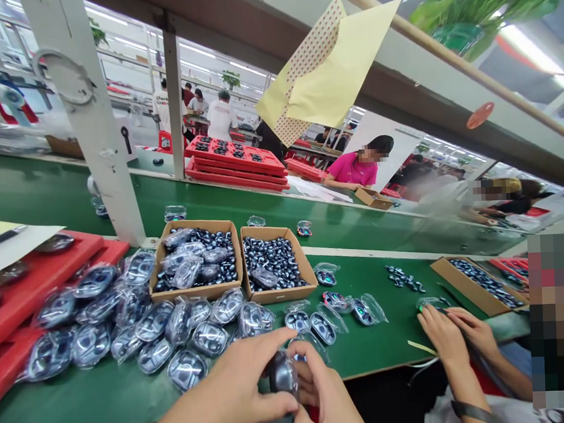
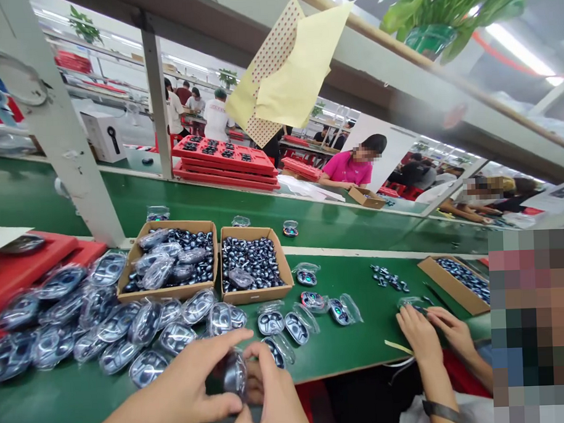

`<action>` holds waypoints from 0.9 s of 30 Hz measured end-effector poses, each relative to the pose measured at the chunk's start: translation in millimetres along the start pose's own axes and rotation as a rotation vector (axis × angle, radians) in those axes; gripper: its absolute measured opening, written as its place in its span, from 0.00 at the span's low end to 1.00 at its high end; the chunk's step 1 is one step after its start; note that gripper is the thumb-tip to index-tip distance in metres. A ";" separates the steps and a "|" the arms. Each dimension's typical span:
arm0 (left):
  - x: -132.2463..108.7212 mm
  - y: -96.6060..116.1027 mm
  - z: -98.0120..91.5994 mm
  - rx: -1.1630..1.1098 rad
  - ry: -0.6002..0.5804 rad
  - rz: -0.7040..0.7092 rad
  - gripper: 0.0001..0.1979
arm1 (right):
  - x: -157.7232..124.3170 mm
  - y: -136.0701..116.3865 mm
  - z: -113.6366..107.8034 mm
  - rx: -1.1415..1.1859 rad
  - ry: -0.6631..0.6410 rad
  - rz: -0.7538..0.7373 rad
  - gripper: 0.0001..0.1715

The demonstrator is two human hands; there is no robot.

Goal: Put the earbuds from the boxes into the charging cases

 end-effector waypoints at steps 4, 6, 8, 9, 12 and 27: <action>-2.7 13.2 -5.2 -0.065 -0.059 0.104 0.29 | -1.5 9.4 7.6 0.048 -0.063 0.068 0.27; -4.7 15.6 -7.7 -0.104 -0.075 0.132 0.30 | -4.3 13.4 10.3 0.075 -0.098 0.078 0.26; -7.2 15.6 -7.0 -0.127 -0.105 0.146 0.32 | -6.7 17.2 10.2 0.091 -0.120 0.083 0.26; -8.4 14.8 -5.5 -0.130 -0.124 0.148 0.33 | -6.8 19.8 8.4 0.092 -0.111 0.092 0.26; -9.7 9.1 0.4 -0.114 -0.151 0.127 0.35 | -0.6 29.1 -0.4 0.035 -0.040 0.141 0.19; -20.9 -69.9 63.9 0.216 0.166 -0.072 0.29 | 88.0 -53.3 -23.5 -0.975 -0.109 -0.264 0.20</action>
Point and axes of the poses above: each hand's wrist, its own x-axis towards the middle knuckle, its own z-axis out of the palm, y = z × x, the point moved 9 cm from there along x, towards the middle knuckle, and after that the axes turned 4 degrees about y, right-handed, at the moved point
